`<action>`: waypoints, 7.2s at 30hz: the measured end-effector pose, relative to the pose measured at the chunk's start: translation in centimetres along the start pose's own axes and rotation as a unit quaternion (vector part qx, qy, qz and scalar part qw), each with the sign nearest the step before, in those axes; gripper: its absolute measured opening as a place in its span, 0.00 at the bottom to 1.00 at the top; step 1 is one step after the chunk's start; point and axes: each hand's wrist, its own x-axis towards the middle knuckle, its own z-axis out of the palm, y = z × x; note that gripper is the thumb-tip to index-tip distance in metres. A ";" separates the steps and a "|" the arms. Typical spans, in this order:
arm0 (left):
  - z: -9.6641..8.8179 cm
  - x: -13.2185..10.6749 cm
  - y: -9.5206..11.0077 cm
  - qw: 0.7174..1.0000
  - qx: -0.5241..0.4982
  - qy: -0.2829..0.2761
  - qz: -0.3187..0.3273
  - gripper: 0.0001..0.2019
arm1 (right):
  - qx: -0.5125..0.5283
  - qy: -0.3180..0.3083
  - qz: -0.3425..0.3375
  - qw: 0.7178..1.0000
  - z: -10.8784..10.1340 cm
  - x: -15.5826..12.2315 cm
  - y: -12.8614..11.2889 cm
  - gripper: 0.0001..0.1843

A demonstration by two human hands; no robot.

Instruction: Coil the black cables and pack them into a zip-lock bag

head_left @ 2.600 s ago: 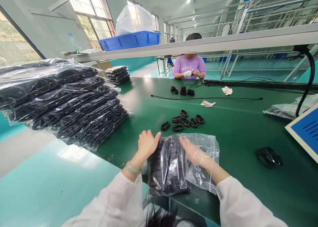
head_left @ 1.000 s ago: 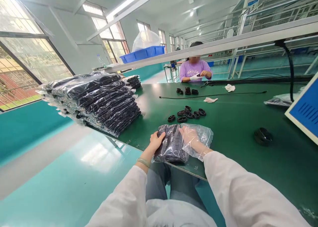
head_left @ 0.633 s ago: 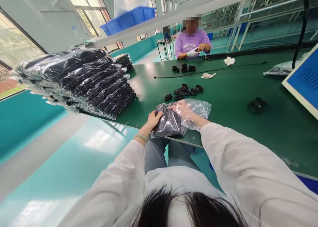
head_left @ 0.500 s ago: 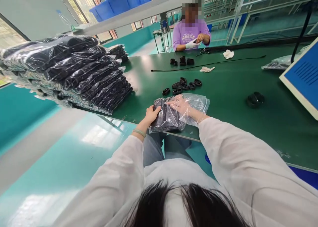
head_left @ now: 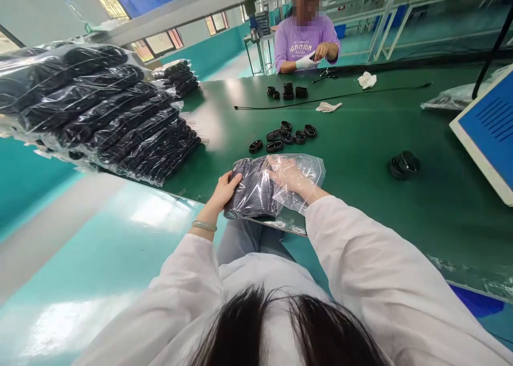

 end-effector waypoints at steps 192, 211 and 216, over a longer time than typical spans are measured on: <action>4.1 6.3 13.8 0.918 0.159 -0.308 0.191 0.35 | 0.162 0.272 -0.013 0.948 -2.0 -6.2 2.0 0.14; 1.2 -3.2 11.7 0.830 -0.324 -0.450 -0.048 0.36 | 0.442 0.143 0.008 0.885 -4.2 -6.9 -0.8 0.07; 1.3 -3.7 11.9 0.843 -0.305 -0.442 -0.026 0.36 | 0.448 0.138 -0.012 0.883 -4.4 -7.0 -0.5 0.09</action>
